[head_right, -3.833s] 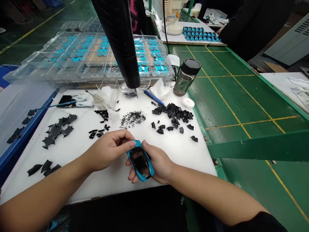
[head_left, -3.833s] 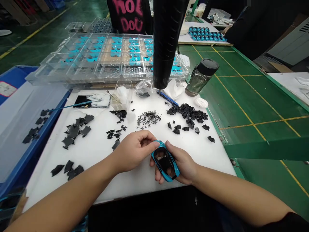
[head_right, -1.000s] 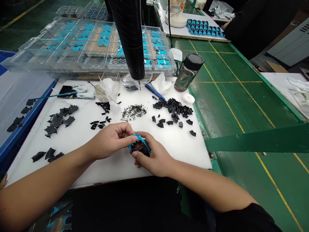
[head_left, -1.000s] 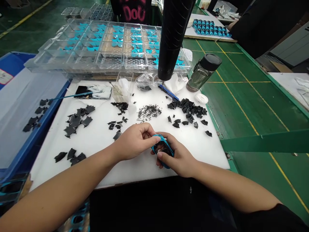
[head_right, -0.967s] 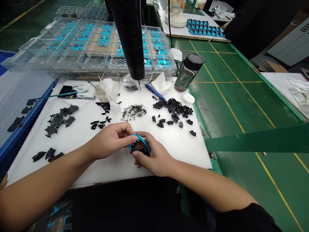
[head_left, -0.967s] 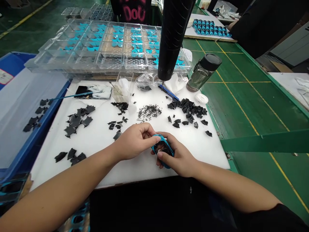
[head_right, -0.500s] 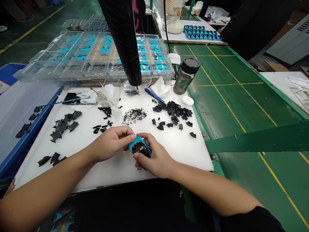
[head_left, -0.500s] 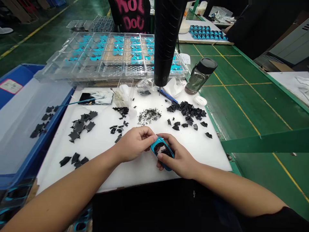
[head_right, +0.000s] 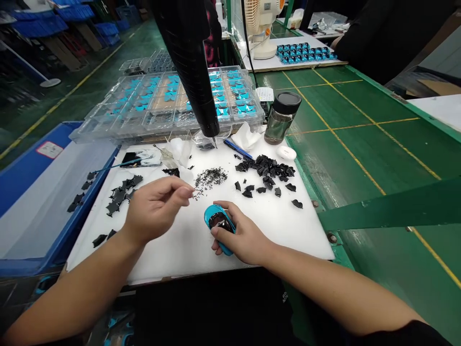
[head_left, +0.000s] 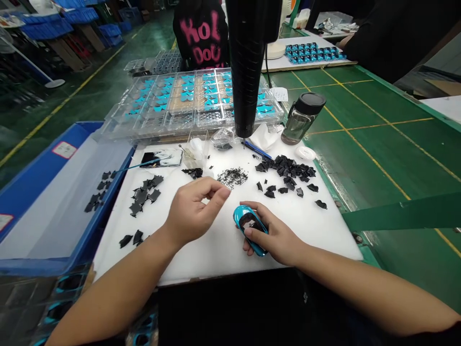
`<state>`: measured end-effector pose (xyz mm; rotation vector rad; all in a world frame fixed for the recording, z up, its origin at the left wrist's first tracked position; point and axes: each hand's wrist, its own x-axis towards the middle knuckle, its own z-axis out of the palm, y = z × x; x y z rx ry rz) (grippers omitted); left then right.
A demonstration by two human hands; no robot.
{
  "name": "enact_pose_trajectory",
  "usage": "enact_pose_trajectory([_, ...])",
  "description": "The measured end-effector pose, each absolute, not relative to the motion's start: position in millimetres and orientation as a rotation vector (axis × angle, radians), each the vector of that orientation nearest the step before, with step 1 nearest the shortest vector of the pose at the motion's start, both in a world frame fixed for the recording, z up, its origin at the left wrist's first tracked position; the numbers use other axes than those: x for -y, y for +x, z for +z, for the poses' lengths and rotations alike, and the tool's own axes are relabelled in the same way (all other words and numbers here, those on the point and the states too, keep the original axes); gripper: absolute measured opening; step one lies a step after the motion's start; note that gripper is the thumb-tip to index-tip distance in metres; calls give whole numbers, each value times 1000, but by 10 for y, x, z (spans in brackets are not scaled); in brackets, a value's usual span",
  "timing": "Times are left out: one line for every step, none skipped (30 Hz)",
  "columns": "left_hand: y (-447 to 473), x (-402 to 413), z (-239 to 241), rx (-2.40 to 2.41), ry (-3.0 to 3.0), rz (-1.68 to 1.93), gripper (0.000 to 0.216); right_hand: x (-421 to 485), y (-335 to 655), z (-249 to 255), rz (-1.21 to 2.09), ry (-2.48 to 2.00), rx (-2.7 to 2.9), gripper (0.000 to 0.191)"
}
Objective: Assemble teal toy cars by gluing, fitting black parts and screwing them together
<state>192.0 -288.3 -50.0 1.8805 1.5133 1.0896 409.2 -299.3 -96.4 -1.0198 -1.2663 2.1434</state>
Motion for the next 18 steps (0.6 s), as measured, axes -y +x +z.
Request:
enact_pose_trajectory([1912, 2881, -466, -1522, 1877, 1154, 25, 3002, 4092, -965, 2157, -1026, 1260, 68])
enact_pose_trajectory([1908, 2877, -428, -1531, 1874, 1213, 25, 3012, 4093, -968, 2172, -1031, 1253, 70])
enact_pose_trajectory([1905, 2872, -386, -1542, 1872, 1261, 24, 3022, 4094, -971, 2186, -1034, 1241, 72])
enact_pose_trajectory([1902, 2867, -337, -1550, 1873, 1311, 24, 3032, 4096, -974, 2194, -1036, 1230, 74])
enact_pose_trajectory([1894, 2864, -284, -1558, 1874, 1360, 24, 3041, 4097, -977, 2197, -1040, 1222, 74])
enact_pose_trajectory([1877, 2864, -228, -1571, 1870, 1412, 24, 3049, 4097, -978, 2194, -1045, 1212, 74])
enact_pose_trajectory([1848, 2868, -172, -1594, 1861, 1457, 24, 3056, 4094, -980, 2184, -1055, 1207, 73])
enact_pose_trajectory([1803, 2879, -120, -1629, 1849, 1498, 24, 3060, 4089, -980, 2173, -1066, 1197, 73])
enact_pose_trajectory([1741, 2897, -76, -1679, 1837, 1526, 23, 3062, 4082, -980, 2174, -1072, 1166, 72])
enact_pose_trajectory([1662, 2924, -44, -1744, 1833, 1521, 22, 3064, 4072, -979, 2183, -1074, 1114, 72])
enact_pose_trajectory([1569, 2959, -28, -1823, 1833, 1472, 21, 3066, 4060, -977, 2197, -1069, 1058, 71])
enact_pose_trajectory([1467, 3000, -29, -1905, 1836, 1384, 20, 3069, 4048, -973, 2215, -1061, 1011, 70])
enact_pose_trajectory([1361, 3044, -50, -1985, 1841, 1244, 20, 3073, 4036, -970, 2230, -1057, 976, 69])
enact_pose_trajectory([1258, 3085, -90, -2051, 1827, 1076, 21, 3078, 4025, -968, 2240, -1055, 959, 69])
enact_pose_trajectory([1163, 3122, -147, -2099, 1811, 888, 23, 3083, 4016, -967, 2247, -1055, 956, 68])
enact_pose_trajectory([1082, 3150, -219, -2134, 1802, 712, 25, 3087, 4010, -970, 2248, -1057, 961, 68])
enact_pose_trajectory([1017, 3168, -299, -2157, 1802, 575, 25, 3089, 4005, -976, 2247, -1059, 969, 67])
enact_pose_trajectory([969, 3175, -383, -2171, 1812, 475, 25, 3090, 4004, -986, 2245, -1057, 978, 67])
